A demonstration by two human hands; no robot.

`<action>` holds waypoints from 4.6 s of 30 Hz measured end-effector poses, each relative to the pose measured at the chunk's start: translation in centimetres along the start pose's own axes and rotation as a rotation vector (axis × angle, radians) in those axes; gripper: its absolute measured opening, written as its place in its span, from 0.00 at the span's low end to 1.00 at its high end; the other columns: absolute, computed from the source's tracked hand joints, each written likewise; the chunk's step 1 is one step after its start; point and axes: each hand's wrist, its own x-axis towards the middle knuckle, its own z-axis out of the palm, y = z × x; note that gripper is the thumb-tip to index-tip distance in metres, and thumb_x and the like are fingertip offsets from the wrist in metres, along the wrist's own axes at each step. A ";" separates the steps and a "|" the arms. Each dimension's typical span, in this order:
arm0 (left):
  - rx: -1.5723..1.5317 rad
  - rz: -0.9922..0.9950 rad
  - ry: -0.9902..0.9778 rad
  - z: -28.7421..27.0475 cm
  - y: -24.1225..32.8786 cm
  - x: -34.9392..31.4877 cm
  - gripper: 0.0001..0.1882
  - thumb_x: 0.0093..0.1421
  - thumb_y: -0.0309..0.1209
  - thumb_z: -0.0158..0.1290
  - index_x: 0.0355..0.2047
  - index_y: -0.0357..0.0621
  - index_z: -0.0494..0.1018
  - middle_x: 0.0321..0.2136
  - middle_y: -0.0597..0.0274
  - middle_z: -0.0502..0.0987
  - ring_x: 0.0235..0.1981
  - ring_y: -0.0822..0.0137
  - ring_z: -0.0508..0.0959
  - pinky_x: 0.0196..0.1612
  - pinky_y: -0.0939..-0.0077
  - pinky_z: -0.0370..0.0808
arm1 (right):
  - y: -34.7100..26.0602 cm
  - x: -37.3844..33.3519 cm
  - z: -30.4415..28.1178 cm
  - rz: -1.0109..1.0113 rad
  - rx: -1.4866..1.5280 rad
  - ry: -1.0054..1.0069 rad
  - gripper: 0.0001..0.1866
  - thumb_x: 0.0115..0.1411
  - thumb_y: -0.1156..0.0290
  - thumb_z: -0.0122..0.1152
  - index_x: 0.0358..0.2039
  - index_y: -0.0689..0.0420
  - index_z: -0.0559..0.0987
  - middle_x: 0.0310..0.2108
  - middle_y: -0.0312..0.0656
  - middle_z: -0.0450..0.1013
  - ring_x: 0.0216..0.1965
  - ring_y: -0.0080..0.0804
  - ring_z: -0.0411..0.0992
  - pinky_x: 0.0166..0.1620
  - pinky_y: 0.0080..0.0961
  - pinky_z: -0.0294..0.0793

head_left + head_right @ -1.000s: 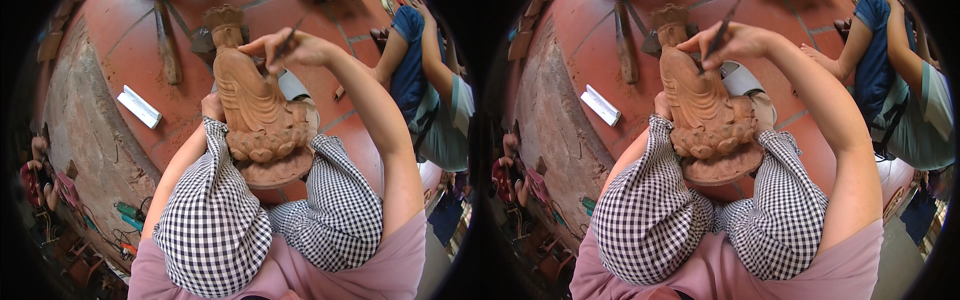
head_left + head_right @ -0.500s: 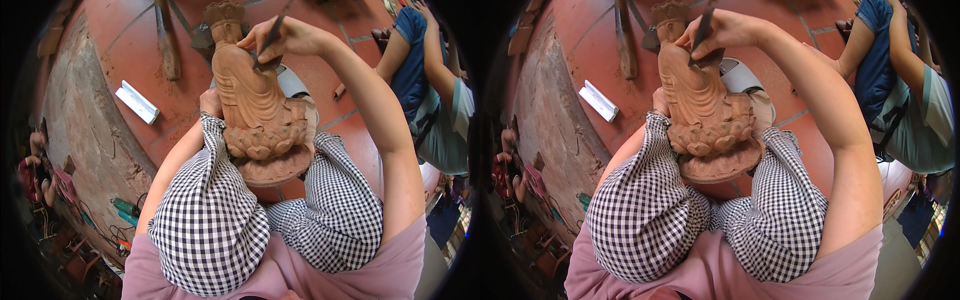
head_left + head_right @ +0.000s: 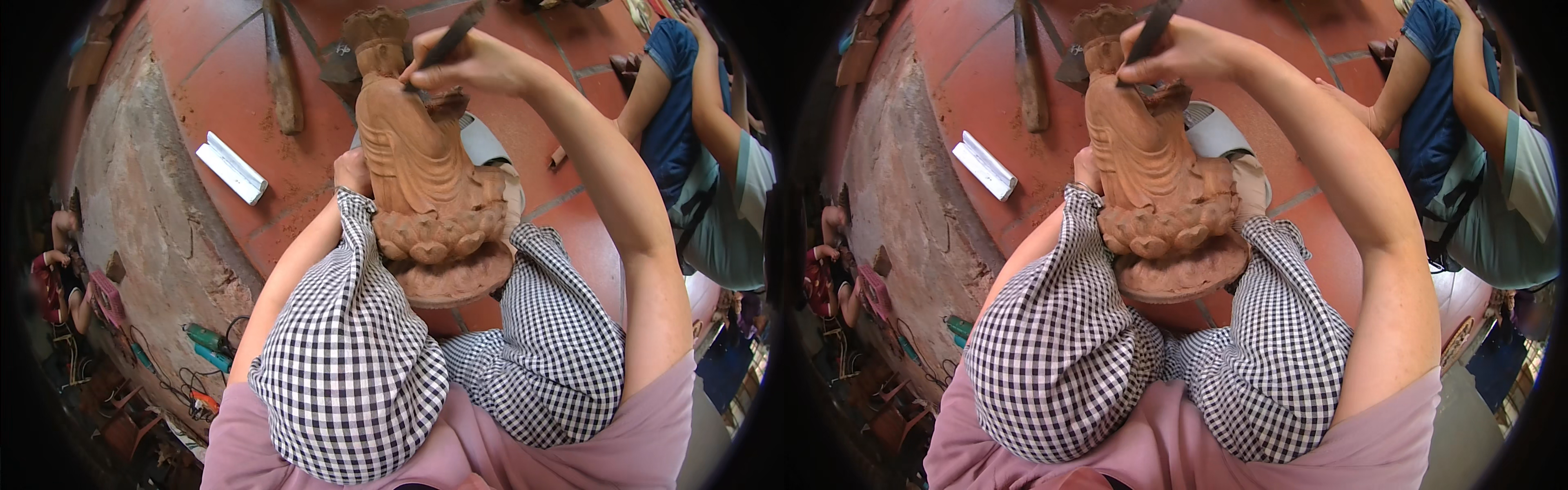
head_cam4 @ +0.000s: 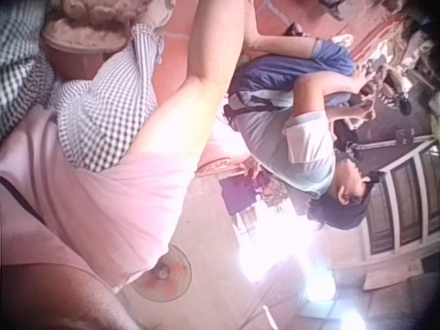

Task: The person carves a wooden Buddha statue using a chisel and other hand tools. They refine the folds of the robe and details on the back of the figure while sitting on the floor in a workshop with other artisans.

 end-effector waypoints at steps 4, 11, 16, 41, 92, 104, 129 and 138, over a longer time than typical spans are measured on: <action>0.116 0.111 0.048 -0.2 0.1 0.0 0.14 0.66 0.38 0.53 0.38 0.37 0.78 0.32 0.49 0.83 0.31 0.53 0.82 0.36 0.65 0.78 | -0.8 -3.1 2.2 -0.122 -0.167 0.011 0.14 0.55 0.68 0.73 0.37 0.63 0.80 0.52 0.42 0.74 0.47 0.30 0.75 0.51 0.31 0.75; -0.026 -0.004 0.025 0.6 -1.3 0.4 0.14 0.65 0.38 0.54 0.40 0.39 0.78 0.33 0.50 0.84 0.32 0.55 0.83 0.37 0.67 0.79 | -2.2 -1.1 2.6 0.103 -0.094 0.116 0.14 0.56 0.70 0.71 0.40 0.62 0.81 0.34 0.40 0.80 0.37 0.31 0.78 0.45 0.30 0.78; 0.160 0.123 0.009 0.2 -0.9 0.4 0.14 0.62 0.39 0.57 0.42 0.43 0.80 0.32 0.54 0.84 0.32 0.56 0.84 0.35 0.65 0.80 | -4.8 -3.7 5.2 -0.020 -0.555 0.120 0.25 0.51 0.73 0.74 0.49 0.65 0.78 0.52 0.51 0.74 0.56 0.41 0.72 0.58 0.35 0.72; 0.090 0.082 0.107 0.8 -1.2 0.6 0.16 0.53 0.45 0.60 0.27 0.43 0.79 0.29 0.48 0.80 0.33 0.45 0.81 0.38 0.54 0.78 | -3.0 -2.4 5.3 -0.005 -0.411 0.351 0.11 0.58 0.70 0.63 0.38 0.63 0.80 0.24 0.53 0.76 0.28 0.48 0.78 0.34 0.36 0.76; 0.117 0.081 0.055 0.7 -1.5 0.7 0.16 0.55 0.45 0.59 0.32 0.46 0.79 0.33 0.52 0.82 0.37 0.48 0.81 0.42 0.55 0.78 | -4.9 1.7 5.2 0.151 -0.683 0.417 0.16 0.59 0.61 0.60 0.33 0.63 0.82 0.29 0.54 0.79 0.36 0.52 0.79 0.43 0.40 0.78; 0.064 0.102 0.093 0.7 -1.2 0.4 0.17 0.54 0.47 0.60 0.32 0.46 0.79 0.31 0.50 0.81 0.36 0.47 0.81 0.40 0.54 0.78 | -4.0 -0.3 4.7 0.177 -0.396 0.288 0.15 0.56 0.67 0.68 0.42 0.60 0.82 0.34 0.53 0.80 0.36 0.46 0.80 0.41 0.36 0.79; 0.159 0.185 0.061 0.2 -1.2 0.4 0.11 0.60 0.37 0.59 0.35 0.41 0.80 0.29 0.51 0.82 0.31 0.50 0.82 0.34 0.60 0.78 | 1.6 -6.1 1.4 -0.098 0.071 0.249 0.08 0.56 0.74 0.69 0.28 0.62 0.77 0.49 0.45 0.75 0.44 0.30 0.76 0.48 0.29 0.79; 0.030 0.094 0.013 0.5 -1.7 0.5 0.14 0.64 0.38 0.54 0.34 0.37 0.78 0.29 0.51 0.83 0.29 0.54 0.82 0.34 0.63 0.76 | 1.2 -3.7 0.5 -0.106 -0.039 -0.041 0.14 0.45 0.71 0.80 0.27 0.61 0.80 0.60 0.50 0.70 0.55 0.40 0.73 0.54 0.36 0.77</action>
